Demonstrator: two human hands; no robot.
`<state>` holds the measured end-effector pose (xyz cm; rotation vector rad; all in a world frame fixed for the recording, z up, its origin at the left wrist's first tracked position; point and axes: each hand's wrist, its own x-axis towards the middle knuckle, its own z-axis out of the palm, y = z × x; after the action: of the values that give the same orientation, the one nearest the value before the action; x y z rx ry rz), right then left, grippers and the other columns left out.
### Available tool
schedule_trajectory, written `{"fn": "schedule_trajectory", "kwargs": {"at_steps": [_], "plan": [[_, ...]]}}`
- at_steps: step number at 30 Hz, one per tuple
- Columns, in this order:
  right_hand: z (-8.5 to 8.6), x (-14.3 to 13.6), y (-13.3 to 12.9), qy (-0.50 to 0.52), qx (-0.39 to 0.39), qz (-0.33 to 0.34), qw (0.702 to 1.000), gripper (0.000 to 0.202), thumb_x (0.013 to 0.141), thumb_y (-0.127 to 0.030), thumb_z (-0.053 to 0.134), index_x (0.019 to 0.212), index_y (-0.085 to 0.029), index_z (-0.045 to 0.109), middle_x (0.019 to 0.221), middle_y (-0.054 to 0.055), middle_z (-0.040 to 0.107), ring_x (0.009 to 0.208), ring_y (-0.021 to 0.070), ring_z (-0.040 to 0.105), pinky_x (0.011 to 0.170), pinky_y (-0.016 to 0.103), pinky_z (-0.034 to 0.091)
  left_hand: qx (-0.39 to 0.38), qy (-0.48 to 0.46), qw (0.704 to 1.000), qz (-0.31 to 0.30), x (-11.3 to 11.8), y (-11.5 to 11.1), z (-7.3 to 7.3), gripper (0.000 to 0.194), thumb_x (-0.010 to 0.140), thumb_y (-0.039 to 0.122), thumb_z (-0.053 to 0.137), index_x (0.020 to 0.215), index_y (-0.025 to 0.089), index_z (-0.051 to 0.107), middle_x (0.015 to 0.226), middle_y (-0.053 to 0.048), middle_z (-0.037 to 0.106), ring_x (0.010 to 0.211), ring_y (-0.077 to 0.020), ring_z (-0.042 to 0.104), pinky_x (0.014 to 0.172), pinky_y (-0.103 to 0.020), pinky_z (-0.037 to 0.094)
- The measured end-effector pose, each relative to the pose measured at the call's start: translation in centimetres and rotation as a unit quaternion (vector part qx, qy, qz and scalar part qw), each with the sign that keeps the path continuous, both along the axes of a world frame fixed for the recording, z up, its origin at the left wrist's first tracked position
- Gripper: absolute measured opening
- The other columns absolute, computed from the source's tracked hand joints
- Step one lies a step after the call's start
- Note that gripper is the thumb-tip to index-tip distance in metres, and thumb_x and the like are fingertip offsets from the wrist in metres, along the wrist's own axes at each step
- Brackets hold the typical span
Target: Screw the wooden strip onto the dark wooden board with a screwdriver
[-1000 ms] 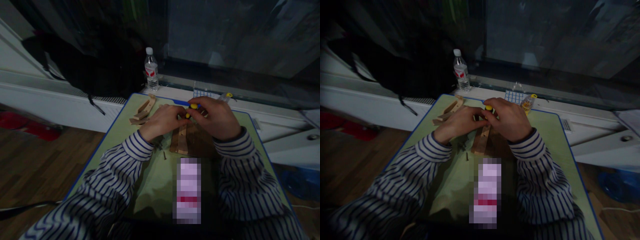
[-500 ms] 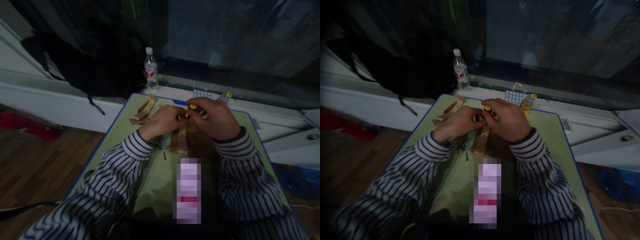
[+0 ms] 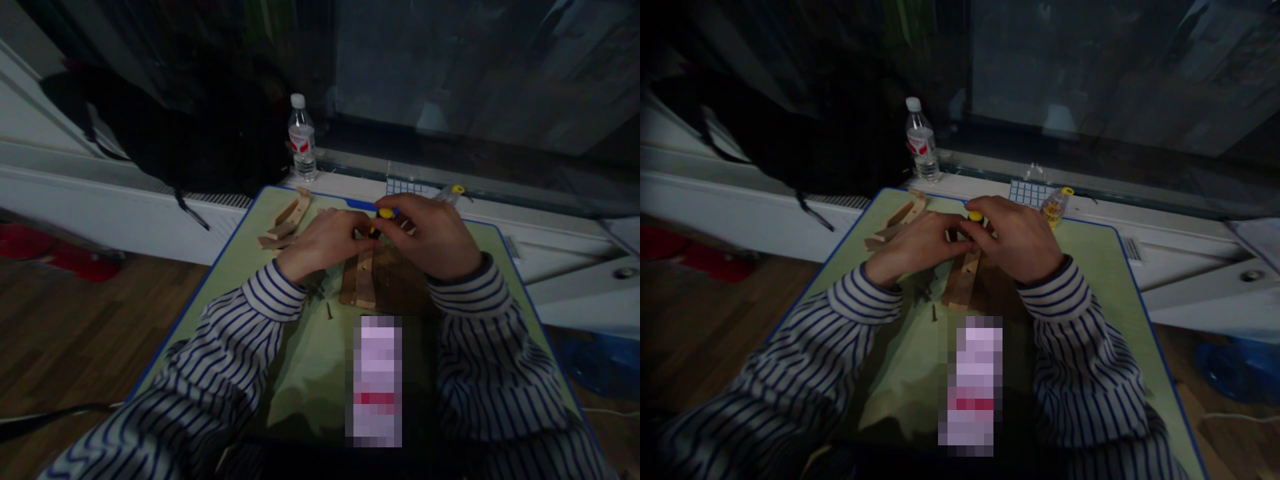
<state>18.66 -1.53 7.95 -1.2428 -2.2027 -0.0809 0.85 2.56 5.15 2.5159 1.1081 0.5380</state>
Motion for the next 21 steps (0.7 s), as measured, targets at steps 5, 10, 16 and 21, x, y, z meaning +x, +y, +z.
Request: {"fn": "schedule_trajectory", "kwargs": {"at_steps": [5,10,16,21], "plan": [[0.09,-0.07,-0.05,-0.002,0.002,0.0,1.0,0.025,0.085,-0.03,0.059,0.104,-0.015,0.065,0.093,0.008,0.072,0.066,0.0169,0.067,0.063,0.03,0.051,0.003,0.002,1.0,-0.003,-0.01,0.09,-0.08,0.028,0.087,0.041,0.054,0.098,0.02,0.069,0.093,-0.004,0.072,0.08,-0.0201,0.065,0.071,-0.03,0.045],[0.12,-0.28,-0.27,0.003,0.0,0.005,1.0,0.029,0.084,-0.029,0.06,0.11,-0.016,0.063,0.098,0.007,0.072,0.067,0.0164,0.067,0.065,0.031,0.053,0.004,0.01,1.0,-0.008,-0.01,0.11,-0.01,0.028,0.087,0.038,0.053,0.101,0.02,0.07,0.09,-0.005,0.073,0.081,-0.0206,0.065,0.071,-0.031,0.044],[0.11,-0.28,-0.34,-0.005,0.005,0.011,1.0,0.034,0.083,-0.024,0.057,0.116,-0.017,0.061,0.105,0.008,0.071,0.083,0.0204,0.068,0.072,0.034,0.053,-0.003,0.017,1.0,-0.01,-0.04,0.07,0.2,0.029,0.086,0.037,0.052,0.102,0.021,0.07,0.088,-0.004,0.072,0.074,-0.019,0.064,0.068,-0.03,0.043],[0.26,-0.21,-0.28,-0.01,-0.013,0.01,1.0,0.029,0.084,-0.021,0.055,0.111,-0.017,0.064,0.101,0.007,0.072,0.076,0.0184,0.068,0.07,0.032,0.052,0.004,0.017,1.0,-0.013,-0.07,0.01,0.25,0.028,0.085,0.037,0.052,0.099,0.02,0.07,0.086,-0.004,0.072,0.075,-0.0194,0.064,0.067,-0.029,0.043]]}}
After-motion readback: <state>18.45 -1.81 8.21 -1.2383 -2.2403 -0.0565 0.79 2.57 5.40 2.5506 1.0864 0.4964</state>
